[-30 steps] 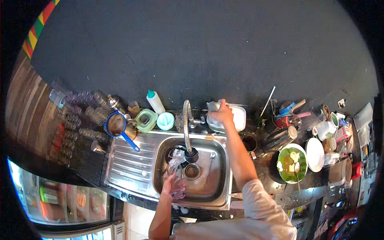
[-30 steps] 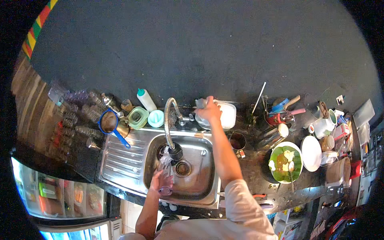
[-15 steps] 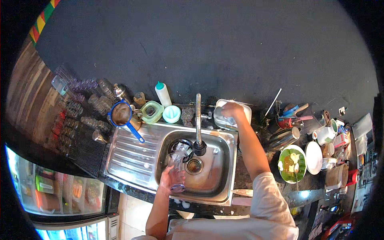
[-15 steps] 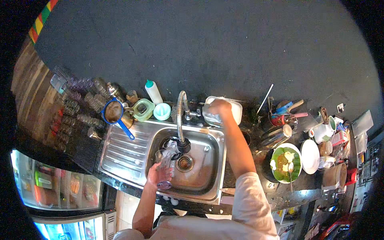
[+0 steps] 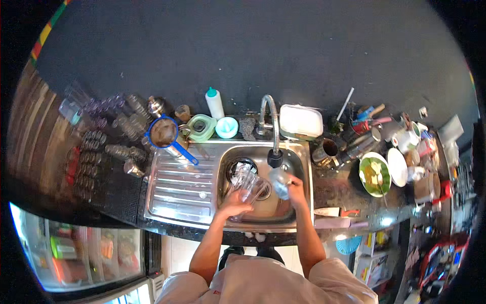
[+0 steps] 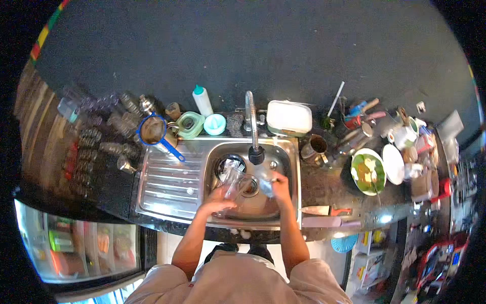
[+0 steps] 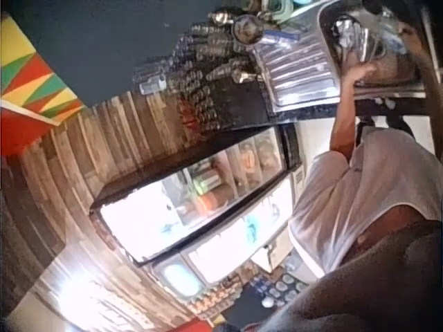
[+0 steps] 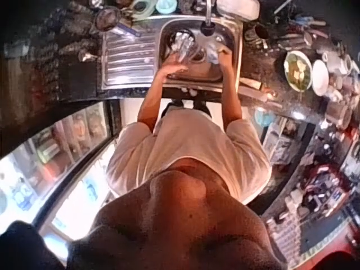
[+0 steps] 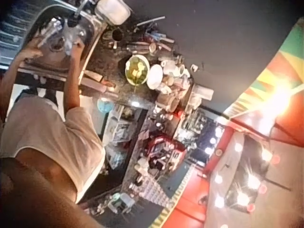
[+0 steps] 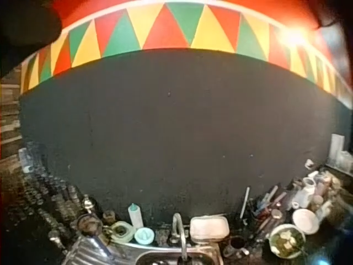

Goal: Washing glasses and mugs in a service sink.

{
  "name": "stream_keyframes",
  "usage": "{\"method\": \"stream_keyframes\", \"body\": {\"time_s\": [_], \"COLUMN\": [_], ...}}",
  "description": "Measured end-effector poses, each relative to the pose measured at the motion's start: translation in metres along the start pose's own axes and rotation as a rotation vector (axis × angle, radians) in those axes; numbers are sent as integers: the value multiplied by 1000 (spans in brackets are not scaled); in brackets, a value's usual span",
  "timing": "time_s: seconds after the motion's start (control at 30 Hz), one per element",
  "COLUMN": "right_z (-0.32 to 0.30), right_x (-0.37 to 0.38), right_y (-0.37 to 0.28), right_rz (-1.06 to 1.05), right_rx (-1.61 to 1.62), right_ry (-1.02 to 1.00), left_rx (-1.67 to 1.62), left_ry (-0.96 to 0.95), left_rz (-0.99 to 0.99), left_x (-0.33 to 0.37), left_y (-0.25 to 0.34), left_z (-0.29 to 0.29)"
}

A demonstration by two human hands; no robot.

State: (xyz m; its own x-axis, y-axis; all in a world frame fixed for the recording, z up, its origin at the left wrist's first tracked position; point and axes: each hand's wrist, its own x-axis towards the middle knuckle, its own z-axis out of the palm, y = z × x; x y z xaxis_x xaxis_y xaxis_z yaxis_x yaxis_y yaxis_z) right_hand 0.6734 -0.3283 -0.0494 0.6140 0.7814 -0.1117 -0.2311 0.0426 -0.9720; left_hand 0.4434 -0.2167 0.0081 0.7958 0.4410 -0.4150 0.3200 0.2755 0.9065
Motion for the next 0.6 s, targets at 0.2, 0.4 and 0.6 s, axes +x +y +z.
{"method": "stream_keyframes", "body": {"time_s": [0.2, 0.4, 0.6], "right_z": [46, 100, 51], "right_x": [-40, -51, -51], "right_y": [-32, -2, -100], "right_rz": [-106, -370, -134], "right_rx": [-116, -81, -712], "right_ry": [-33, 596, -399], "left_rx": [404, -18, 643], "left_ry": [-187, -135, -198], "left_rz": [22, -88, 222], "left_x": [-11, 5, -34], "left_y": [10, 5, 43], "left_z": [-40, -9, -35]}}
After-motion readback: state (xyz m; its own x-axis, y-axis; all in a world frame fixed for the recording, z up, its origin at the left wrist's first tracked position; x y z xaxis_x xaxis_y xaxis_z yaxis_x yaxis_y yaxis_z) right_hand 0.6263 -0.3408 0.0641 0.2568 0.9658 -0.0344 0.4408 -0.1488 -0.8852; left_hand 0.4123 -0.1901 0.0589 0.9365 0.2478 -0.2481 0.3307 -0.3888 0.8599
